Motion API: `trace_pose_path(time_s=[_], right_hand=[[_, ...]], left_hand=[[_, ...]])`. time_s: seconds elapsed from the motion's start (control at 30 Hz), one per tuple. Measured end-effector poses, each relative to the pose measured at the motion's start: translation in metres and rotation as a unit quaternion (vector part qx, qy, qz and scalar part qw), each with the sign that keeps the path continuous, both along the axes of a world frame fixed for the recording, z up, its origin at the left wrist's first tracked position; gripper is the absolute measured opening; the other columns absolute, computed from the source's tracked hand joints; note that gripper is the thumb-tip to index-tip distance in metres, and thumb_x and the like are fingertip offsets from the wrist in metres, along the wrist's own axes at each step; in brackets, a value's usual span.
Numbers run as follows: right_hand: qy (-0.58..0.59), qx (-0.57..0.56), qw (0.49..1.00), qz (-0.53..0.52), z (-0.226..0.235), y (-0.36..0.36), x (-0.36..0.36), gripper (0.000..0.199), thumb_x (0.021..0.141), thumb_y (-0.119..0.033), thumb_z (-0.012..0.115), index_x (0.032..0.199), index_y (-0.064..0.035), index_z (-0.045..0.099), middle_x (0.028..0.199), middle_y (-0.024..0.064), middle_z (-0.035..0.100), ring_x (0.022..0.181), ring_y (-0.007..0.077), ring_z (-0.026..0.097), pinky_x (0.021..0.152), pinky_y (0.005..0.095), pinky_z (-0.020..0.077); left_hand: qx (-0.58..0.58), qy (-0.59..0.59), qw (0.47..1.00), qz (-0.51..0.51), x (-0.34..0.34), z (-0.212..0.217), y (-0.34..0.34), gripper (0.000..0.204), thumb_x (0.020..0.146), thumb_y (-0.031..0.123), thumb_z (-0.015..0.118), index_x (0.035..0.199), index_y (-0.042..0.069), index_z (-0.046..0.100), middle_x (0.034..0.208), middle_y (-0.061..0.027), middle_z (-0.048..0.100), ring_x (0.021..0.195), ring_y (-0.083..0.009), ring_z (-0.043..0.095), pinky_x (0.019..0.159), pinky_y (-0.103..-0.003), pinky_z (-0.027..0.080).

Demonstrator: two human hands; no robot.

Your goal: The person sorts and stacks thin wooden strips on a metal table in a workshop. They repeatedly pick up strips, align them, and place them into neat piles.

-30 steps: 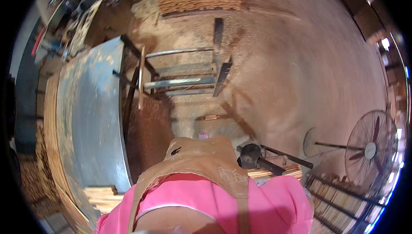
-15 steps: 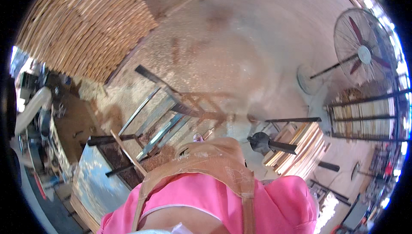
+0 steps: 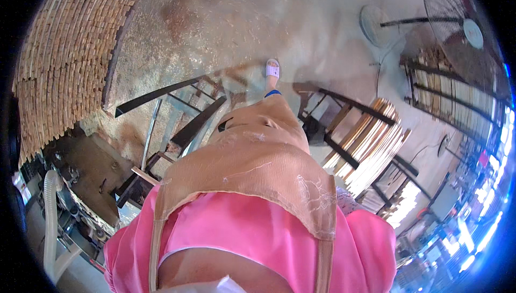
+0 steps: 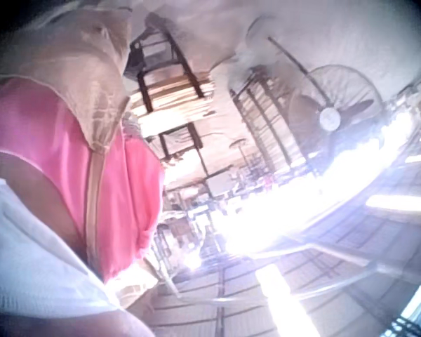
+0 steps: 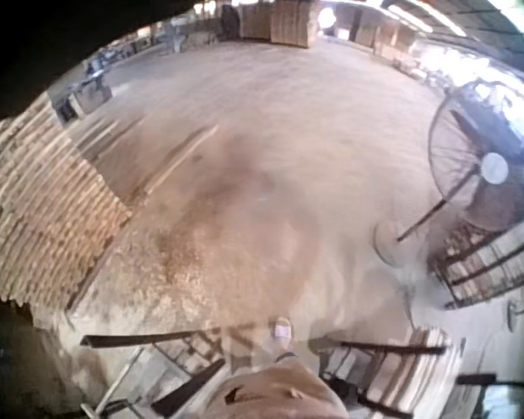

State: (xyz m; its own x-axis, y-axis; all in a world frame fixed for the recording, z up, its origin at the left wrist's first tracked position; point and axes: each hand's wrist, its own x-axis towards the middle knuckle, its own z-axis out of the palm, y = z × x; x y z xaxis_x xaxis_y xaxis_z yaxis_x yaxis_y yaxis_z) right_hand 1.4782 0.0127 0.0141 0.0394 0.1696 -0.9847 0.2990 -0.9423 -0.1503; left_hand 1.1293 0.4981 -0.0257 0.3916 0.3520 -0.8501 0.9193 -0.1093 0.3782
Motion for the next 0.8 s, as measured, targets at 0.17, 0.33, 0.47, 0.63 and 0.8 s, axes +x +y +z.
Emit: trace_pose_path(time_s=[0.17, 0.33, 0.47, 0.63, 0.8], right_hand=[[0.103, 0.026, 0.987, 0.122, 0.023, 0.068, 0.143, 0.037, 0.102, -0.040, 0.060, 0.114, -0.0084, 0.077, 0.120, 0.0209, 0.076, 0.111, 0.0392, 0.072, 0.095, 0.0507, 0.0572], [-0.005, 0.157, 0.967, 0.203, 0.023, 0.249, 0.285, 0.038, 0.102, -0.042, 0.063, 0.121, -0.0121, 0.076, 0.121, 0.0205, 0.076, 0.113, 0.0390, 0.072, 0.097, 0.0495, 0.0568], [-0.029, 0.283, 0.951, 0.123, 0.040, 0.447, 0.368, 0.043, 0.100, -0.037, 0.073, 0.137, -0.0145, 0.075, 0.131, 0.0119, 0.076, 0.120, 0.0344, 0.071, 0.105, 0.0424, 0.0549], [0.083, 0.363, 0.919, 0.128, -0.009, 0.621, 0.405, 0.039, 0.108, -0.038, 0.061, 0.130, -0.0110, 0.078, 0.136, 0.0131, 0.074, 0.125, 0.0328, 0.069, 0.110, 0.0411, 0.0516], [0.156, 0.242, 0.953, -0.097, 0.035, 0.740, 0.511, 0.033, 0.108, -0.024, 0.069, 0.134, -0.0053, 0.075, 0.131, 0.0120, 0.074, 0.123, 0.0221, 0.067, 0.110, 0.0362, 0.0514]], left_hand=[[-0.067, 0.065, 0.994, -0.057, 0.077, 0.033, 0.008, 0.038, 0.102, 0.035, 0.065, 0.120, 0.003, 0.076, 0.117, -0.0246, 0.075, 0.109, -0.0375, 0.073, 0.098, -0.046, 0.056], [-0.089, 0.063, 0.990, -0.092, 0.179, 0.074, 0.068, 0.038, 0.102, 0.035, 0.065, 0.118, 0.003, 0.077, 0.116, -0.0248, 0.076, 0.108, -0.0375, 0.073, 0.097, -0.046, 0.057], [0.032, -0.049, 0.975, 0.215, 0.283, 0.097, 0.123, 0.042, 0.105, 0.042, 0.063, 0.115, 0.005, 0.079, 0.113, -0.0235, 0.077, 0.105, -0.0380, 0.074, 0.094, -0.047, 0.056], [0.012, -0.328, 0.938, 0.113, 0.459, 0.058, 0.277, 0.045, 0.105, 0.046, 0.065, 0.117, 0.005, 0.079, 0.109, -0.0218, 0.077, 0.103, -0.0377, 0.073, 0.092, -0.045, 0.056], [-0.122, -0.246, 0.961, -0.026, 0.617, 0.081, 0.446, 0.043, 0.105, 0.043, 0.066, 0.121, 0.005, 0.078, 0.109, -0.0134, 0.076, 0.102, -0.0248, 0.072, 0.092, -0.039, 0.055]])
